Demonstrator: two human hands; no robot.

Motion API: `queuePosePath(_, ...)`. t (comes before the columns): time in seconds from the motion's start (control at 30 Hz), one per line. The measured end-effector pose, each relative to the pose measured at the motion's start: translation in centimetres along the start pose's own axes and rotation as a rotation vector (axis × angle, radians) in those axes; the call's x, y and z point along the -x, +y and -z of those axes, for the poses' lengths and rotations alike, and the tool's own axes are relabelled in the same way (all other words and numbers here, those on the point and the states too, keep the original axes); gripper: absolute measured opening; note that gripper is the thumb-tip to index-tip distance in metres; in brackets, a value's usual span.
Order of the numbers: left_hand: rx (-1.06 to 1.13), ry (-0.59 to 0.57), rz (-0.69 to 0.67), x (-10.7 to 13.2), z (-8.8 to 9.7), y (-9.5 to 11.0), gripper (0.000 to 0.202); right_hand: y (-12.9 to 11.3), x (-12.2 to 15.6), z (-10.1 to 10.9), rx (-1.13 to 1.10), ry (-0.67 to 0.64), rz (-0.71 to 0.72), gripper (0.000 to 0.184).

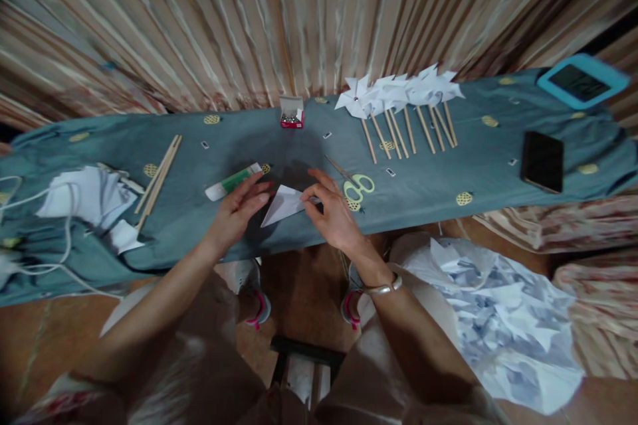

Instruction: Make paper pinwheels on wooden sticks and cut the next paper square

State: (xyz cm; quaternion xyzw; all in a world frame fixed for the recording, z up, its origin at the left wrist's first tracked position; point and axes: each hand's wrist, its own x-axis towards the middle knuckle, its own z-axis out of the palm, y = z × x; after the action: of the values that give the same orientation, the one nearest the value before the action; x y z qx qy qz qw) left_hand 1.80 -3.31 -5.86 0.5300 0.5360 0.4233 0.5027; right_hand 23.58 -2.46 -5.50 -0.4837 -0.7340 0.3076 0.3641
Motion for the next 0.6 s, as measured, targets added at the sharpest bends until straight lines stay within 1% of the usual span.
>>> queuePosePath(0.07,0.029,-0.061,0.019,-1.0,-0.4,0.0,0.072,-0.1,-0.1,0.1,0.015,0.013,0.008,0.009)
queuePosePath(0.13,-0.018,-0.091,0.001,-1.4,-0.7,-0.2,0.067,-0.1,-0.1,0.2,0.047,0.015,0.025,0.010)
queuePosePath(0.23,-0.183,-0.076,-0.069,-1.7,-0.6,-0.5,0.051,-0.1,0.0,0.2,0.126,0.005,0.065,0.013)
queuePosePath(0.27,-0.228,-0.061,-0.089,-1.8,-0.4,-0.5,0.049,-0.1,0.0,0.3,0.157,-0.002,0.083,0.015)
queuePosePath(0.33,-0.265,-0.024,-0.106,-1.9,-0.3,-0.6,0.053,-0.1,0.3,0.3,0.231,-0.028,0.127,0.020)
queuePosePath(0.4,-0.240,-0.001,-0.096,-2.0,-0.3,-0.8,0.060,-0.1,0.7,0.2,0.316,-0.061,0.181,0.023)
queuePosePath(0.47,-0.192,-0.005,-0.084,-1.9,-0.5,-1.3,0.065,-0.2,1.2,0.0,0.402,-0.078,0.241,0.023)
queuePosePath(0.6,-0.154,-0.001,-0.093,-1.2,-0.9,-2.2,0.073,-0.1,2.2,-0.7,0.533,-0.036,0.378,0.019)
